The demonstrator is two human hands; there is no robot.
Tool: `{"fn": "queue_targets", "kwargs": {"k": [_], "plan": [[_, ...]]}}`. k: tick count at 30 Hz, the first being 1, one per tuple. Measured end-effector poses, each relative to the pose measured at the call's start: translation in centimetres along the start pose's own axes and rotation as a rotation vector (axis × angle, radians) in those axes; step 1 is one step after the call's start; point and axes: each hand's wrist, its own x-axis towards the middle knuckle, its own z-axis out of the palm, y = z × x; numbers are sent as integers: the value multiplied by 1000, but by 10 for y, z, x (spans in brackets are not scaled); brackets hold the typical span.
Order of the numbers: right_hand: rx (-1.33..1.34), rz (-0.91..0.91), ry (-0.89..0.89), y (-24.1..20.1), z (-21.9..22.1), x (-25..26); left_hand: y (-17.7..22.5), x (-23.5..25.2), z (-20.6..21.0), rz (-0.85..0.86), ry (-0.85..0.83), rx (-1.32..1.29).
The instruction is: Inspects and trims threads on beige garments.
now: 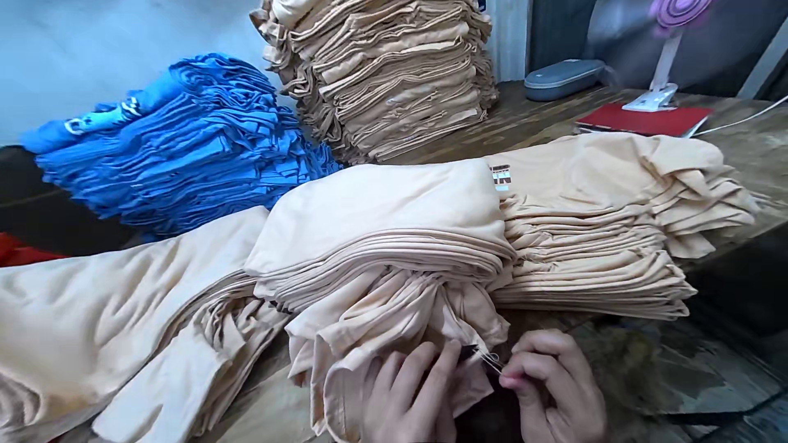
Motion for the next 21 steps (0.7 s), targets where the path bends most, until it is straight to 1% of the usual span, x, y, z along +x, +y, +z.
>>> {"fn": "queue_targets", "kwargs": {"k": [3, 5, 7, 10, 12, 15, 18, 21], "plan": [[8, 16, -56, 3, -8, -5, 0, 1, -3, 14, -11, 15], [36, 54, -51, 4, -13, -8, 2, 1, -5, 28, -18, 29], [89, 95, -46, 3, -15, -9, 5, 1, -2, 36, -25, 39], [130, 98, -67, 3, -16, -12, 5, 2, 7, 52, -4, 30], [76, 101, -112, 7, -18, -15, 4, 3, 6, 41, -28, -6], [-127, 175, -188, 15, -25, -20, 3, 2, -5, -19, -124, -90], [-209, 174, -147, 10, -22, -19, -6, -4, -8, -76, -179, -139], [-140, 105, -85, -8, 2, -8, -9, 1, -11, -100, -155, -232]]}}
